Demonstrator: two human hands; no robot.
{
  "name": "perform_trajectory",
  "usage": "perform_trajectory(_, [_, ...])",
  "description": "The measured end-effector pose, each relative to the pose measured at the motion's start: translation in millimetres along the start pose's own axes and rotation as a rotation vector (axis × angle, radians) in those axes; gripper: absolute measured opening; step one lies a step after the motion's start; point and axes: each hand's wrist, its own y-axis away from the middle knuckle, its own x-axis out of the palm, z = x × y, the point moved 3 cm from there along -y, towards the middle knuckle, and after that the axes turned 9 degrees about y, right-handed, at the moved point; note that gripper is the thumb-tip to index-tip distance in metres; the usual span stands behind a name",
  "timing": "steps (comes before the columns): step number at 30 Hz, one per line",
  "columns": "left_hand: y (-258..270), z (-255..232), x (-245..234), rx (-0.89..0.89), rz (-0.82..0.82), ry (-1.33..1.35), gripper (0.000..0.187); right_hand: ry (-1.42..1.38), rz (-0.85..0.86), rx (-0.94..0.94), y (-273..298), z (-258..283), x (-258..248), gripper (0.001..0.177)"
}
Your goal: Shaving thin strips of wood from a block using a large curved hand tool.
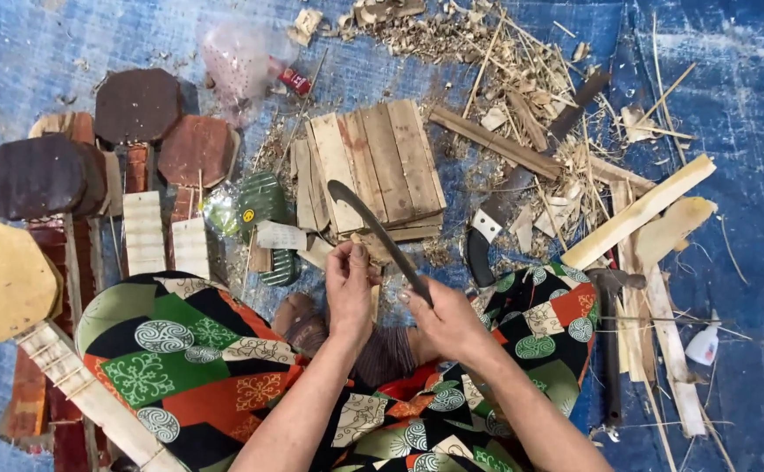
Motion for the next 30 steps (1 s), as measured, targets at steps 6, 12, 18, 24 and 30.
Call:
perform_trajectory(6, [-8, 13, -6, 0.018, -0.035, 0.049, 0.033, 0.186, 0.077, 0.058, -35, -52, 35, 0.031])
perform_trajectory(12, [8, -12, 10, -0.055, 0.049, -0.018, 0.052, 0.026, 0.029, 0.114, -45, -74, 39, 0.022])
perform_trajectory(18, [3, -17, 9, -0.010, 0.050, -0.092, 0.054, 0.032, 0.091, 0.140, -49, -83, 40, 0.025])
perform_trajectory(24, [0, -17, 12, -0.007, 0.158, -0.119, 0.065, -0.006, 0.093, 0.160, -55, -91, 38, 0.031])
perform_trajectory(30, [4, -21, 10, -0.051, 0.137, -0.150, 0.066, -0.248, -0.055, 0.322, -45, -71, -19, 0.035])
